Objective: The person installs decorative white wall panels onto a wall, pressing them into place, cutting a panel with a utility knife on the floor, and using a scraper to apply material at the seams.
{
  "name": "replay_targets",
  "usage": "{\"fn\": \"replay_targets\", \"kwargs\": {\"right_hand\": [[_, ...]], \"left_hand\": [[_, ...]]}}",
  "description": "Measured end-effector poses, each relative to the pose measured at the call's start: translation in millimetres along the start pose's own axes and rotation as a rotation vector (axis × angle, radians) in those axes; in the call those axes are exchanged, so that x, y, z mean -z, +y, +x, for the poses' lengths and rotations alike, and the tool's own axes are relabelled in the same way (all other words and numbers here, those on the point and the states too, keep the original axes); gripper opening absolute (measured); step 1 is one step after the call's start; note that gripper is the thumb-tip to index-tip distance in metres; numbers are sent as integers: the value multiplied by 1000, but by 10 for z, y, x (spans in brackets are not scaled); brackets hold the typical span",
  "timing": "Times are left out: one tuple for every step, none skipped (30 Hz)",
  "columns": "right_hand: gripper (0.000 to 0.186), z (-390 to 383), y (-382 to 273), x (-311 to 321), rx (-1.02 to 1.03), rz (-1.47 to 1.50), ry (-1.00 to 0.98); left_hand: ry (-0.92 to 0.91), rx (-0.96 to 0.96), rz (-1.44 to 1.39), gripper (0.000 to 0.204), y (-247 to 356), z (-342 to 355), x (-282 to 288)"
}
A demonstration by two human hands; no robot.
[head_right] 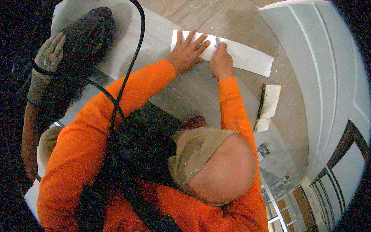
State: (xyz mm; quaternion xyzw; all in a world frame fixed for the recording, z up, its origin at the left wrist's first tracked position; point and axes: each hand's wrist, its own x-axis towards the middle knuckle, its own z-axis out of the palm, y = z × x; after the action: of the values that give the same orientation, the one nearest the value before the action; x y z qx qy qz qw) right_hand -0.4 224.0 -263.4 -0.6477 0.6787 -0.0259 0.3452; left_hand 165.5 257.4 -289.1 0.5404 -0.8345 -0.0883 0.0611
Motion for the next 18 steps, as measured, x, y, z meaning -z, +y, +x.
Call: {"fn": "replay_targets", "kwargs": {"right_hand": [[30, 7, 2, -11, 7, -1, -1], [30, 0, 15, -18, 12, -3, -3], [30, 3, -23, -6, 0, -42, -8], [30, 5, -58, 1, -13, -80, -13], [30, -3, -80, 19, -15, -77, -18], [29, -25, -227, 74, -94, -32, -79], [28, -79, -361, 183, -175, 9, -125], [28, -88, -428, 239, -172, 8, -124], [29, -65, -435, 257, -162, -13, -144], [29, -41, -456, 279, -152, -34, -164], [29, -7, -484, 312, -155, -33, -167], [31, 11, -505, 357, -164, -41, -215], [32, 38, -499, 371, -172, -48, -262], [32, 119, -391, 321, -179, -48, -263], [30, 201, -198, 272, -127, -48, -248], [29, 205, -179, 264, -64, -50, -237], [29, 153, -137, 256, -69, -52, -236], [29, 70, -236, 257, -127, -46, -250]], "left_hand": [[-5, 1, 0, 71, 2, -10, -13], [4, -7, 4, 71, 10, -17, -30], [12, -14, 10, 71, 3, -16, -39], [7, -12, 10, 71, 8, -14, -52], [8, -13, 18, 72, 19, -11, -70], [6, -5, 28, 72, -12, -19, -105], [9, -3, 30, 72, -7, -19, -67], [21, 8, 49, 72, -5, -21, -29], [25, 15, 64, 72, 2, -16, -28], [20, 15, 62, 72, 0, -13, -25], [16, 20, 80, 72, -9, -7, -18], [12, 22, 94, 73, 7, 0, -15], [7, 17, 88, 73, 11, 6, -7], [4, 24, 87, 72, 4, 15, 6], [3, 22, 83, 72, 33, 37, 28], [-6, 25, 82, 70, 27, 48, 27], [-6, 22, 77, 70, 47, 36, 31], [-9, 28, 75, 70, 32, 19, 11]]}}
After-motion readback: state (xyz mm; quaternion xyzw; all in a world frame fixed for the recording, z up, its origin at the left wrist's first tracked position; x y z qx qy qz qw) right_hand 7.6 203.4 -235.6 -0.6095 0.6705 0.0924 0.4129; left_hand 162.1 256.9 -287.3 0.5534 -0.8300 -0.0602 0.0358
